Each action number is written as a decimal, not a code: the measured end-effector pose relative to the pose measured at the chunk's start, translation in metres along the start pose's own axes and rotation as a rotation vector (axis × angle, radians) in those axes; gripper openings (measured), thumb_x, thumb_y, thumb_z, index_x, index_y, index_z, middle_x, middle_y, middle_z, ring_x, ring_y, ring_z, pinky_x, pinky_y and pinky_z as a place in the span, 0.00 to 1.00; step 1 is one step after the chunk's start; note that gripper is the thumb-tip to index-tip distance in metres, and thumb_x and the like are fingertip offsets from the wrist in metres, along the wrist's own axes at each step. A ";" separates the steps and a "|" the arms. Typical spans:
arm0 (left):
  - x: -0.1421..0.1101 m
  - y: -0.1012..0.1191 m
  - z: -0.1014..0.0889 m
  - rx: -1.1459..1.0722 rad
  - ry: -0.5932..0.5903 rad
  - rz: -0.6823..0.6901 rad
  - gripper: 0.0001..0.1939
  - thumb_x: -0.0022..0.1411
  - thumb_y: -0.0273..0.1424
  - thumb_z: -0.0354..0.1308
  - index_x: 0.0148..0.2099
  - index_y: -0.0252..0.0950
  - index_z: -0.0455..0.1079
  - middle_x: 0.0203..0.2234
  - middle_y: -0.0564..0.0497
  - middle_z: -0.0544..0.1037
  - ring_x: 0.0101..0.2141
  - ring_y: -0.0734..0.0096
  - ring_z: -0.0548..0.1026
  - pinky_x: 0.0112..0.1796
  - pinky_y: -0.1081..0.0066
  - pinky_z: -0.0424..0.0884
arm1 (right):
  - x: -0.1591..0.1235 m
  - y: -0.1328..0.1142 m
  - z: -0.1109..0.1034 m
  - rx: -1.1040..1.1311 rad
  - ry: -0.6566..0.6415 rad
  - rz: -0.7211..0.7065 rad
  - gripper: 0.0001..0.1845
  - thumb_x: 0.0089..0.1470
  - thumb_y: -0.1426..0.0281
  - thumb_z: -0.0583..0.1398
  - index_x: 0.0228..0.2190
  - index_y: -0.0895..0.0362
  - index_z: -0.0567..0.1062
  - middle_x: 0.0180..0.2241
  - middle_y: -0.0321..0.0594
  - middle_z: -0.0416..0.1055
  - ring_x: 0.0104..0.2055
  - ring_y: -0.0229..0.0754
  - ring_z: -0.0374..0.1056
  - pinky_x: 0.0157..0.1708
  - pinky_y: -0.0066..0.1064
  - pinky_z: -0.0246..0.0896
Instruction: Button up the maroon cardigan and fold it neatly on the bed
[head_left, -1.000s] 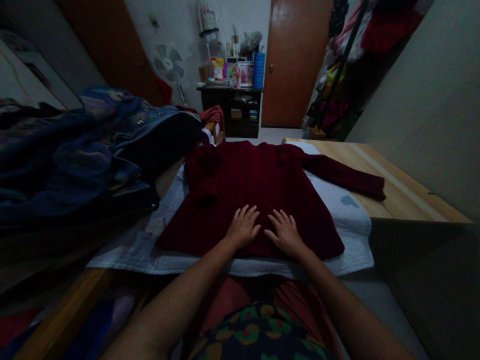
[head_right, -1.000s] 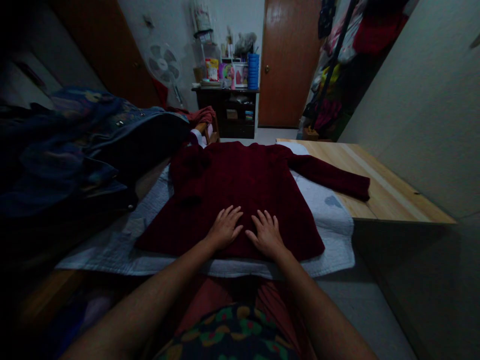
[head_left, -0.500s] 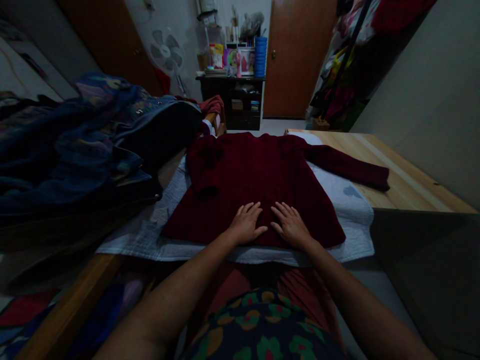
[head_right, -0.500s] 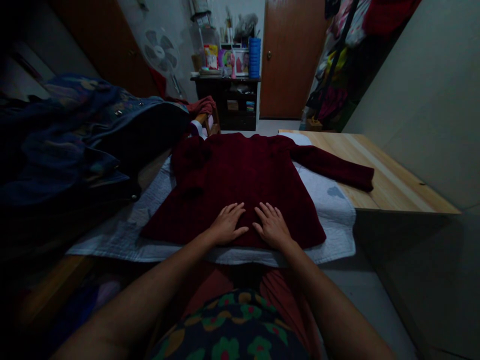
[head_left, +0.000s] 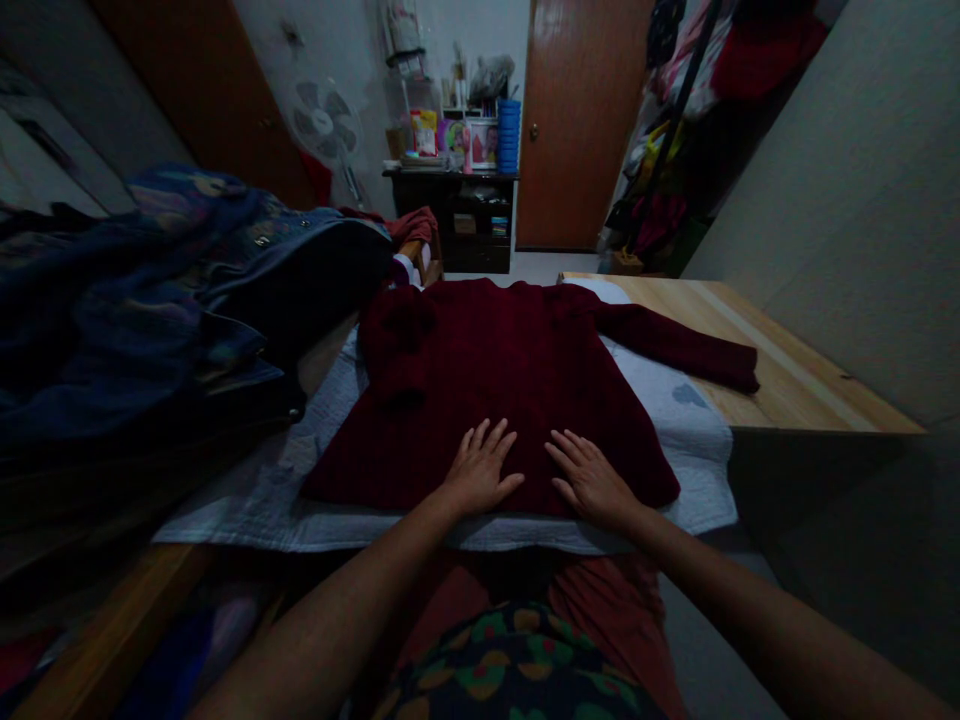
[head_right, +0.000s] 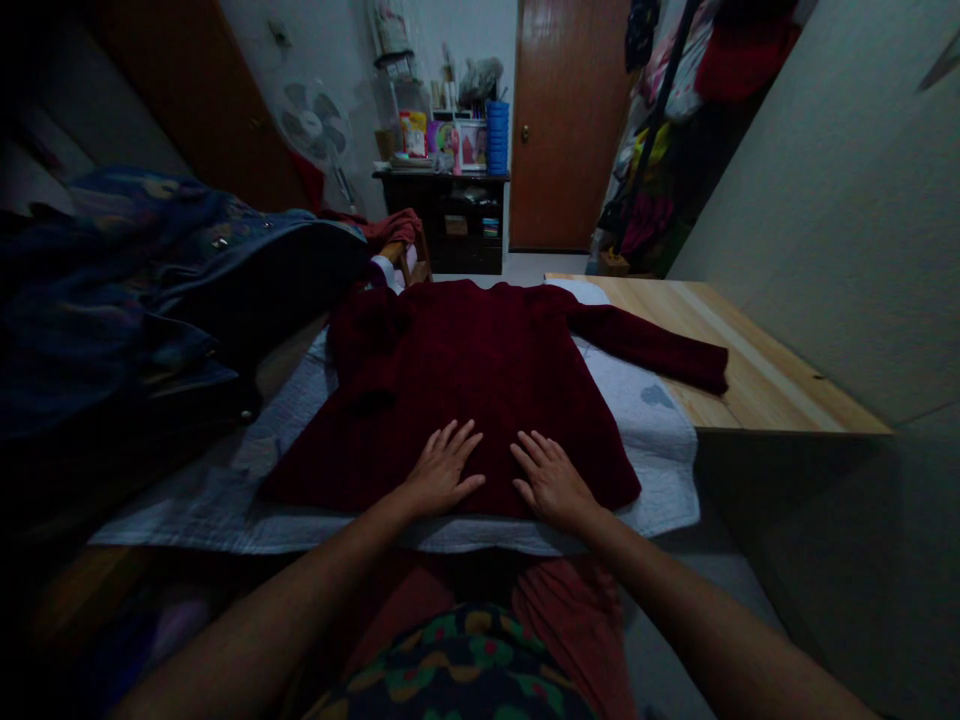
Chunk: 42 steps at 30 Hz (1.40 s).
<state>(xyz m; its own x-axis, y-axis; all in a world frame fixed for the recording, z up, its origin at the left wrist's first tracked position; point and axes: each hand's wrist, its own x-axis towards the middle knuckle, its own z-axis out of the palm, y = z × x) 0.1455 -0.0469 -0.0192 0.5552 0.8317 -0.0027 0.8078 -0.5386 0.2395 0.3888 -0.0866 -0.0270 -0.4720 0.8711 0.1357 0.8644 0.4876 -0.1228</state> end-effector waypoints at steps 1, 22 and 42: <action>0.000 0.000 0.001 0.003 0.003 0.002 0.36 0.62 0.50 0.48 0.67 0.41 0.50 0.68 0.49 0.46 0.66 0.50 0.42 0.62 0.49 0.44 | 0.000 -0.001 0.000 0.001 0.002 0.005 0.30 0.60 0.64 0.53 0.62 0.56 0.58 0.65 0.45 0.50 0.67 0.51 0.43 0.62 0.48 0.45; 0.019 0.009 -0.021 0.007 -0.028 -0.042 0.28 0.60 0.45 0.54 0.59 0.39 0.63 0.64 0.44 0.58 0.65 0.45 0.46 0.60 0.40 0.43 | -0.004 0.043 -0.039 0.158 0.496 0.354 0.14 0.58 0.70 0.52 0.41 0.56 0.75 0.50 0.49 0.68 0.55 0.51 0.60 0.57 0.48 0.54; 0.172 0.071 0.028 -0.178 0.124 0.117 0.29 0.68 0.38 0.43 0.67 0.34 0.48 0.66 0.43 0.53 0.64 0.63 0.52 0.61 0.58 0.53 | 0.048 0.108 -0.075 0.471 0.149 0.767 0.20 0.60 0.61 0.49 0.33 0.60 0.76 0.35 0.47 0.77 0.36 0.43 0.71 0.33 0.28 0.59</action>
<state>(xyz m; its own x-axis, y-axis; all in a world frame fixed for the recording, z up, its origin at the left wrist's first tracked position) 0.3039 0.0544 -0.0303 0.6054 0.7814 0.1515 0.6858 -0.6087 0.3989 0.4727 0.0032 0.0404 0.2587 0.9656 -0.0273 0.7564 -0.2200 -0.6160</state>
